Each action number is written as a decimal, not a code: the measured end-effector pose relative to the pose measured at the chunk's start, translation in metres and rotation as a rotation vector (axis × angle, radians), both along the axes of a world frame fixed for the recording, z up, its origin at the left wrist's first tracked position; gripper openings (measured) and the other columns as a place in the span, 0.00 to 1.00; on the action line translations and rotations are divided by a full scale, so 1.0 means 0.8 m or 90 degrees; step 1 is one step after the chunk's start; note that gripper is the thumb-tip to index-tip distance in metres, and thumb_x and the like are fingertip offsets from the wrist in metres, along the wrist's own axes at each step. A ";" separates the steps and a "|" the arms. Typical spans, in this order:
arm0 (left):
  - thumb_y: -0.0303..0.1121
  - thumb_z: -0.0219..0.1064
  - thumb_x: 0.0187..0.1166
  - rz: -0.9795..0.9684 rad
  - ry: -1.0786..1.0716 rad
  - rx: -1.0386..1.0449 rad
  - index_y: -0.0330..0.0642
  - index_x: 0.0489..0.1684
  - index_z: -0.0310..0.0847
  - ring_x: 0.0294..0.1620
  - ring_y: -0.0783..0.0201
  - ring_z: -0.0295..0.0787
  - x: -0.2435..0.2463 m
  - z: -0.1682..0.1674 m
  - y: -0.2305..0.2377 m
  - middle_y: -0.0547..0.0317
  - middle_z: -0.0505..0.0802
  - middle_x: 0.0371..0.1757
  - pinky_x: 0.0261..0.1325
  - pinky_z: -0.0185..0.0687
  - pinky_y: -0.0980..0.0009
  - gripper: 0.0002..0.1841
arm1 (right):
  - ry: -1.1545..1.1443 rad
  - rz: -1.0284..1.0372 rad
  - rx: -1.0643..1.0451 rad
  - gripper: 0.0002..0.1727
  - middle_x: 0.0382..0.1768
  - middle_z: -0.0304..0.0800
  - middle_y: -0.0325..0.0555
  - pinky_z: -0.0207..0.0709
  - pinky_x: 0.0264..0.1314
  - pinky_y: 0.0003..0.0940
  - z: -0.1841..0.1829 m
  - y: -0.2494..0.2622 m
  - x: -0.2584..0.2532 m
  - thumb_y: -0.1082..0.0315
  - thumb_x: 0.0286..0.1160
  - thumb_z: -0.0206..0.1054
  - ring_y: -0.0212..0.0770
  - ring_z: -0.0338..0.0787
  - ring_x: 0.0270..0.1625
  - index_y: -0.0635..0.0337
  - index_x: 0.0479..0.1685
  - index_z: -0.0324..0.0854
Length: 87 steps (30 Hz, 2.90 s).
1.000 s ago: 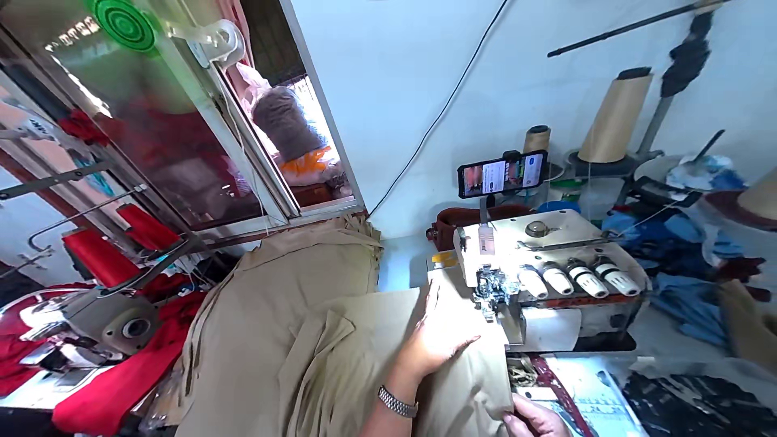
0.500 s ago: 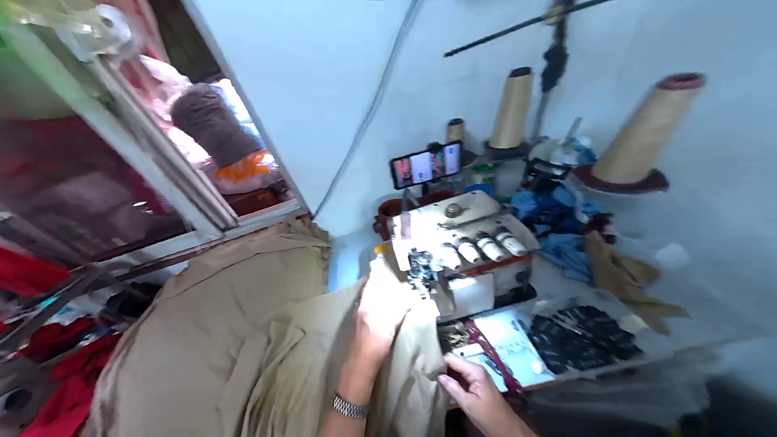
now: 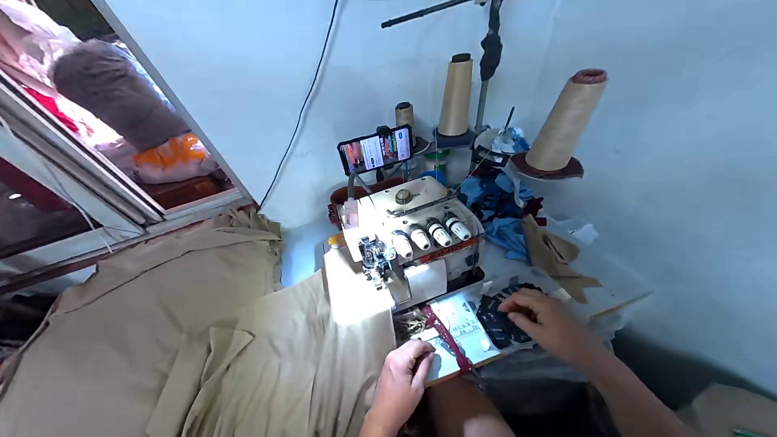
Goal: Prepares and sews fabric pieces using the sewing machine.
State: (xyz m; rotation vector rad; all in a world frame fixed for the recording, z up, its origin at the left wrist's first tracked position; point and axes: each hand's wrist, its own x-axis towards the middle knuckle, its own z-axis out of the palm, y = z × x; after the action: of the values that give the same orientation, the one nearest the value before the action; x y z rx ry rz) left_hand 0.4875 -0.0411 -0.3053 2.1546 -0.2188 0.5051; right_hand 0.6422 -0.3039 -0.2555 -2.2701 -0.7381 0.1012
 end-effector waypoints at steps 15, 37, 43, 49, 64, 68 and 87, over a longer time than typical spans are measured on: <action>0.28 0.61 0.84 -0.009 -0.004 0.000 0.34 0.45 0.91 0.44 0.69 0.92 -0.005 -0.002 0.003 0.54 0.95 0.42 0.56 0.86 0.75 0.11 | 0.024 -0.052 -0.011 0.06 0.41 0.87 0.53 0.83 0.47 0.49 -0.005 0.014 0.006 0.74 0.73 0.75 0.48 0.88 0.39 0.66 0.41 0.85; 0.28 0.57 0.87 -0.061 0.104 -0.270 0.30 0.48 0.87 0.28 0.75 0.86 -0.007 0.028 -0.013 0.61 0.93 0.33 0.33 0.84 0.78 0.13 | -0.091 -0.122 0.300 0.09 0.37 0.91 0.42 0.87 0.39 0.34 0.003 0.040 -0.039 0.74 0.66 0.70 0.32 0.90 0.35 0.62 0.44 0.87; 0.34 0.43 0.94 -0.098 0.169 -0.598 0.29 0.49 0.84 0.36 0.64 0.96 -0.012 0.085 -0.037 0.56 0.96 0.37 0.45 0.95 0.65 0.22 | -0.174 0.064 0.514 0.05 0.59 0.82 0.28 0.79 0.66 0.18 -0.014 0.111 -0.107 0.61 0.69 0.73 0.23 0.82 0.63 0.38 0.39 0.86; 0.26 0.60 0.85 0.045 0.116 -0.571 0.31 0.38 0.87 0.21 0.75 0.85 -0.036 0.087 -0.028 0.59 0.93 0.27 0.26 0.82 0.79 0.11 | -0.103 0.074 0.534 0.06 0.58 0.83 0.32 0.81 0.57 0.18 -0.029 0.121 -0.125 0.63 0.75 0.69 0.25 0.84 0.58 0.42 0.46 0.88; 0.25 0.58 0.87 0.095 0.087 -0.600 0.29 0.40 0.86 0.22 0.72 0.86 -0.040 0.073 -0.029 0.56 0.92 0.28 0.28 0.85 0.76 0.11 | 0.466 0.011 0.660 0.06 0.27 0.90 0.43 0.82 0.29 0.23 0.001 0.139 -0.137 0.75 0.70 0.65 0.30 0.85 0.23 0.62 0.34 0.88; 0.23 0.67 0.79 0.056 0.054 -0.606 0.28 0.48 0.84 0.30 0.70 0.86 -0.037 0.060 -0.032 0.56 0.90 0.34 0.36 0.85 0.74 0.07 | 0.523 -0.016 0.708 0.07 0.30 0.91 0.46 0.84 0.32 0.24 0.005 0.146 -0.145 0.76 0.73 0.62 0.32 0.87 0.27 0.64 0.35 0.86; 0.29 0.58 0.84 0.060 0.117 -0.226 0.34 0.41 0.83 0.30 0.74 0.81 -0.056 0.070 0.002 0.61 0.85 0.31 0.37 0.78 0.77 0.09 | 0.455 0.077 0.494 0.01 0.24 0.89 0.37 0.83 0.29 0.24 0.003 0.128 -0.129 0.74 0.64 0.70 0.31 0.87 0.24 0.58 0.32 0.85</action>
State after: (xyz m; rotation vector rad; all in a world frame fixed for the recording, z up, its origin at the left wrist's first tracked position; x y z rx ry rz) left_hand 0.4423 -0.0393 -0.2492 1.8549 0.0709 0.3651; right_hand 0.5394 -0.2011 -0.2530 -1.3082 -0.4121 0.5483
